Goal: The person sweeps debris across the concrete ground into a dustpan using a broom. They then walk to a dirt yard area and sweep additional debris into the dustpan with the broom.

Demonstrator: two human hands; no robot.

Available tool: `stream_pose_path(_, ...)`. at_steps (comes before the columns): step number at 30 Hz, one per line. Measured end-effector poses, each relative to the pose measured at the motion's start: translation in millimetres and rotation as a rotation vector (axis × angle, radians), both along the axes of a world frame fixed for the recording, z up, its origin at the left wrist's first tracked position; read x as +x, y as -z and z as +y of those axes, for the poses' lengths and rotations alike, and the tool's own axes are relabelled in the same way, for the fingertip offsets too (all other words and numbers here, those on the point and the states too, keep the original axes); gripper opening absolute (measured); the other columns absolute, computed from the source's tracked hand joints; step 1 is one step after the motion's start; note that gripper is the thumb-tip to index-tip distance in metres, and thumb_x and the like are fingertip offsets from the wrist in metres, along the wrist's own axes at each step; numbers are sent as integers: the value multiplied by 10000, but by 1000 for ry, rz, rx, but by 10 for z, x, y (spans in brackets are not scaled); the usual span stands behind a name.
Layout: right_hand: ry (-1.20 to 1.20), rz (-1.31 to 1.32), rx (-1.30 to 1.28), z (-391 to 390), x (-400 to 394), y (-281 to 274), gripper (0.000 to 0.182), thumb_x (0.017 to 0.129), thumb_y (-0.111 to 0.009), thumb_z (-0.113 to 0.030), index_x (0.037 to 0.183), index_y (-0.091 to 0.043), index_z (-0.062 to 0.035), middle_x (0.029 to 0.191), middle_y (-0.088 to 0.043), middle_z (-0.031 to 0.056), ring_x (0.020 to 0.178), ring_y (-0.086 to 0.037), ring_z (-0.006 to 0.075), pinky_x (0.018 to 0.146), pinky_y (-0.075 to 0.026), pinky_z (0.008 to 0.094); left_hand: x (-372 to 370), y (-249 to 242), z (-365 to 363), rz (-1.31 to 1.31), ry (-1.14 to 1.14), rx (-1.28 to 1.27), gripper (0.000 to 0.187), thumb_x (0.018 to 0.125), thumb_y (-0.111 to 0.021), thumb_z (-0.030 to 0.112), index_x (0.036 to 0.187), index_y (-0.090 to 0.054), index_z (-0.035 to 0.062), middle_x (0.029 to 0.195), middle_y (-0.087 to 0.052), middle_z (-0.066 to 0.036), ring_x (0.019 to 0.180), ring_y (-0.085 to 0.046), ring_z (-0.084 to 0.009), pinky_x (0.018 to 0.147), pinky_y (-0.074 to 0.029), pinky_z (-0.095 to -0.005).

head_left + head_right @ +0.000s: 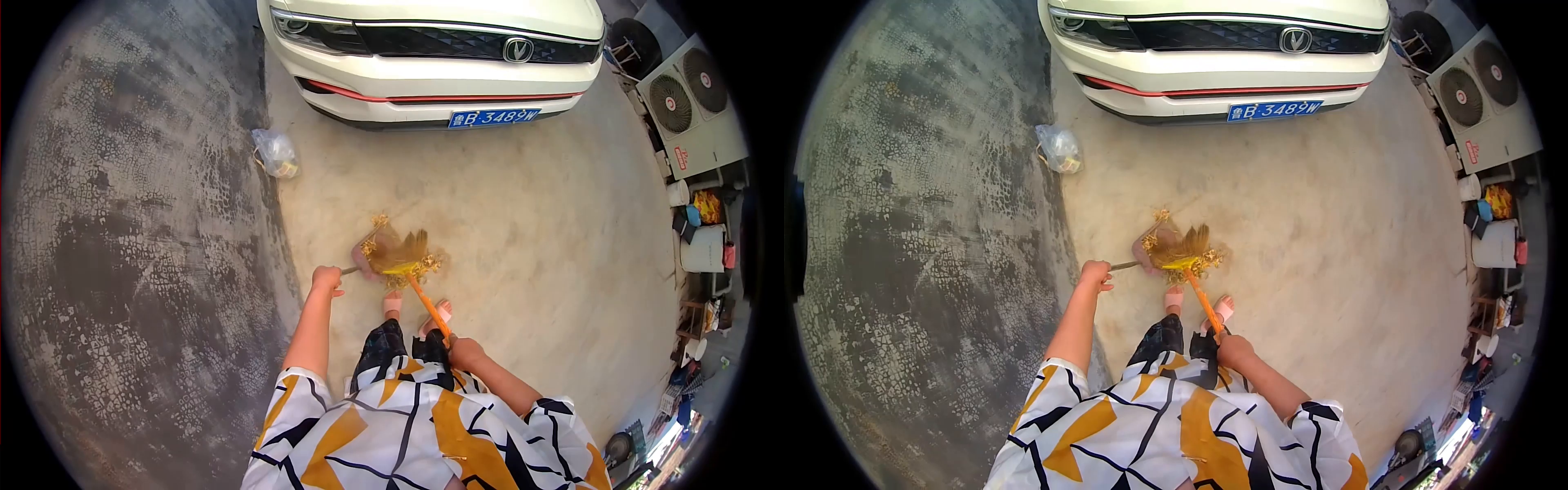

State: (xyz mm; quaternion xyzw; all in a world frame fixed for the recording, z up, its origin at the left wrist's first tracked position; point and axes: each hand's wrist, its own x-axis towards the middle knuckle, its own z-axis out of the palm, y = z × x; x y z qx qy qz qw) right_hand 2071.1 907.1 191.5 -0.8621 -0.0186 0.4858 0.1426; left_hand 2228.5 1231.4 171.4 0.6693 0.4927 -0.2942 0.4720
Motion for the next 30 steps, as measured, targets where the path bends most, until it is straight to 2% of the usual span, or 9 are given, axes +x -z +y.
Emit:
stream_pose_path(2, 8, -24, -34, -140, 139, -206, 334, 700, -448, -120, 1025, -463, -48, 813, -583, 184, 766, -565, 324, 658, -448, 396, -33, -103, 34, 12, 22, -33, 270, 732, -464, 64, 946, -437, -99, 769, -500, -176, 655, -515, -211, 573, -515, -386)
stream_pose_path(10, 84, -187, 7, -801, 486, -771, 339, 706, -459, -139, 1037, -478, -68, 791, -576, 191, 746, -552, 334, 652, -440, 408, -479, 82, 435, 2, -127, -17, 174, 736, -452, 91, 849, -481, -38, 668, -468, -109, 550, -471, -187, 561, -501, -416)
stream_pose_path(13, 274, -108, 95, -838, 700, -810, 346, 701, -460, -132, 1038, -495, -57, 765, -577, 186, 662, -573, 298, 619, -454, 371, -563, 62, 558, -11, -164, -21, 192, 742, -449, 91, 880, -470, -41, 681, -471, -116, 552, -463, -180, 569, -498, -423)
stream_pose_path(15, 483, -52, 150, -792, 843, -722, 401, 694, -446, -92, 1092, -484, -57, 622, -536, 90, 466, -514, 147, 467, -443, 270, -587, 52, 611, -7, -154, -24, 200, 743, -446, 87, 896, -465, -41, 690, -474, -121, 547, -457, -176, 567, -497, -425)
stream_pose_path(18, 614, -65, 222, -610, 1071, -295, 402, 699, -442, -92, 1096, -477, -39, 590, -522, 84, 438, -497, 149, 408, -408, 260, -621, 50, 649, 19, -172, -22, 223, 735, -460, 88, 917, -459, -41, 707, -480, -131, 546, -452, -173, 563, -495, -422)
stream_pose_path(20, 610, -56, 200, -434, 1282, -10, 381, 698, -448, -111, 1062, -476, -3, 672, -576, 145, 464, -559, 198, 462, -452, 298, -653, 66, 693, 7, -197, -36, 244, 728, -469, 92, 933, -457, -40, 704, -478, -130, 540, -447, -167, 556, -494, -417)
stream_pose_path(27, 423, 43, 96, -95, 1491, 502, 330, 703, -424, -112, 1003, -504, 1, 623, -575, 142, 474, -568, 201, 454, -448, 299, -595, 166, 788, 15, -175, -19, 278, 739, -461, 107, 975, -445, -39, 732, -497, -147, 542, -453, -167, 568, -497, -405)
stream_pose_path(29, 178, 20, 43, -250, 1341, 513, 355, 743, -418, -165, 1071, -492, -50, 564, -528, 105, 424, -532, 198, 400, -415, 282, -528, 190, 854, 64, -177, -18, 288, 742, -453, 102, 992, -438, -41, 744, -499, -157, 575, -473, -181, 569, -498, -403)
stream_pose_path(30, 221, 26, 60, -343, 1248, 424, 356, 745, -431, -175, 1075, -494, -59, 569, -529, 95, 423, -525, 185, 399, -411, 278, -511, 192, 867, 59, -186, -27, 288, 742, -453, 102, 992, -438, -41, 744, -499, -157, 575, -473, -181, 569, -498, -403)
